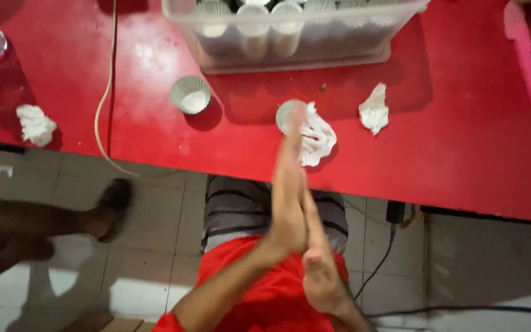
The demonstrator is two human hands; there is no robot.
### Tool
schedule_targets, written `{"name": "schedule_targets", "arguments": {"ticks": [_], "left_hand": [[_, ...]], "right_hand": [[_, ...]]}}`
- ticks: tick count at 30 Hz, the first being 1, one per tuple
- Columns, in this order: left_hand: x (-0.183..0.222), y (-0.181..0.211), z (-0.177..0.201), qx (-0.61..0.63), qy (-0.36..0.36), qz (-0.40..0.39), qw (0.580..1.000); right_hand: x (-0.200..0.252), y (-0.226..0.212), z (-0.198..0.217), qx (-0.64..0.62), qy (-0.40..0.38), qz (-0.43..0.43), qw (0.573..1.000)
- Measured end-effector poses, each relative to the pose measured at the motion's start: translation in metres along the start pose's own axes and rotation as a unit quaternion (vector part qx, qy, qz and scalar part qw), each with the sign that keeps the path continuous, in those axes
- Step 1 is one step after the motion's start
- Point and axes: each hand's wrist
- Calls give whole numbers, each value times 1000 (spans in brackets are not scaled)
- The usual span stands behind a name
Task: Cleaning small metal cupcake molds with a paper towel.
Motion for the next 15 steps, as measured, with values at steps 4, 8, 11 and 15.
{"name": "schedule_targets", "arguments": {"ticks": [4,8,11,15], "left_hand": [[-9,5,3,-28,-21,5,999],[-22,7,1,-80,-80,14,994],[-11,15,-19,-39,-107,-12,993],[22,42,-35,-178,-123,-46,975]], "right_hand": [[-42,18,29,-114,81,107,984],[-10,23,26,41,28,106,993],[81,119,38,13,74,-1,997],[106,211,48,-596,136,26,791]]}}
Point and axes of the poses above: each hand's wrist, its own x-axis away from the middle knuckle, its own z-axis out of the back of the hand, y = z × x, and after that the axes turned 14 degrees about z, right-handed
